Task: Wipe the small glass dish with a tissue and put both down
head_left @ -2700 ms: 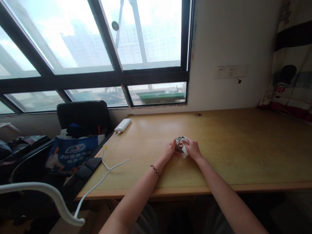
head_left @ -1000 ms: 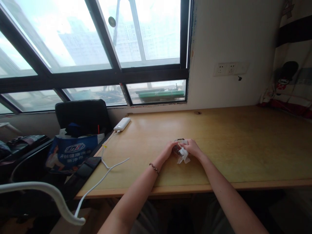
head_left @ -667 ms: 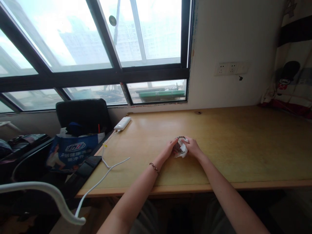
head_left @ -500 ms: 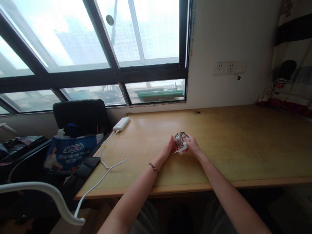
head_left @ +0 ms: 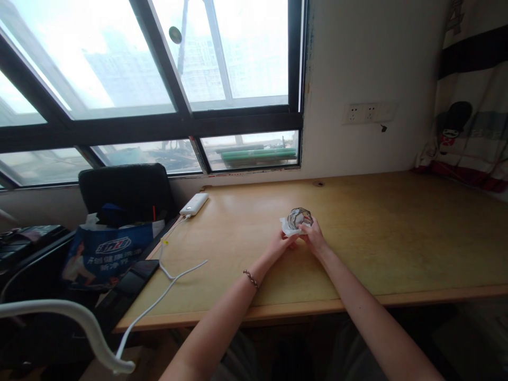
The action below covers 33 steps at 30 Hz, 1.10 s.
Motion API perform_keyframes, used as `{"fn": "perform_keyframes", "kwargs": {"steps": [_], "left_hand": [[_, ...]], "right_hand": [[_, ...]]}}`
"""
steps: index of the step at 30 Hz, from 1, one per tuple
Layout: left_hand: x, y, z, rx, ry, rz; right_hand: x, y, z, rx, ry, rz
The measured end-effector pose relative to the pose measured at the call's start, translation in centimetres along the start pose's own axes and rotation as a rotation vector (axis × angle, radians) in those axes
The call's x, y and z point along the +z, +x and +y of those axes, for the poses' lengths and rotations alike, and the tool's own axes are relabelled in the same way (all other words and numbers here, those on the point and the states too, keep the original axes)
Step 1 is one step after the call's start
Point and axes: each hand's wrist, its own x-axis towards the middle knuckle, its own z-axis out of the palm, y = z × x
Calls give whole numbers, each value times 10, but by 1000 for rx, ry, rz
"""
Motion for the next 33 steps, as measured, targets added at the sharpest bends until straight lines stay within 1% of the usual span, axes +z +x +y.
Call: {"fn": "perform_keyframes", "kwargs": {"steps": [2,4,7,9,11,13,15,17,18,20,21,24,26,27,28,30,33], "left_hand": [[1,1,-3,-11,-22,28],[1,2,-5,-38,-87,64],[1,2,-4,-100,-189,126],[-1,1,-3,-112,-205,151],[-3,0,-2,-85,-159,199],[-5,0,-3,-25,-83,272],[-8,0,-4,48,-37,334],[-12,0,-4,115,-19,401],[-14,1,-3,143,-6,445],[-20,1,1,192,46,552],[-23,1,4,216,75,609],[-35,-2,14,287,196,786],[-39,-5,19,335,361,862],[-39,-7,21,353,468,862],[-38,-8,21,366,574,834],[-32,-10,19,379,733,712],[-21,-10,13,403,815,534]], "right_hand": [[2,-2,1,31,-57,-31],[3,-2,3,31,-128,-48],[1,1,6,-66,-336,-79],[-2,3,7,-141,-506,-92],[-5,5,8,-196,-625,-61],[-7,7,7,-209,-670,24],[-9,7,6,-139,-601,127],[-9,7,4,2,-434,191],[-9,7,4,66,-344,204],[-7,6,3,148,-220,202],[-7,5,2,165,-193,189],[-5,3,2,162,-188,146],[-4,1,3,163,-192,137],[-3,1,3,176,-191,134],[-3,0,3,194,-188,127],[-2,0,3,228,-184,101],[-1,-1,4,235,-180,79]]}}
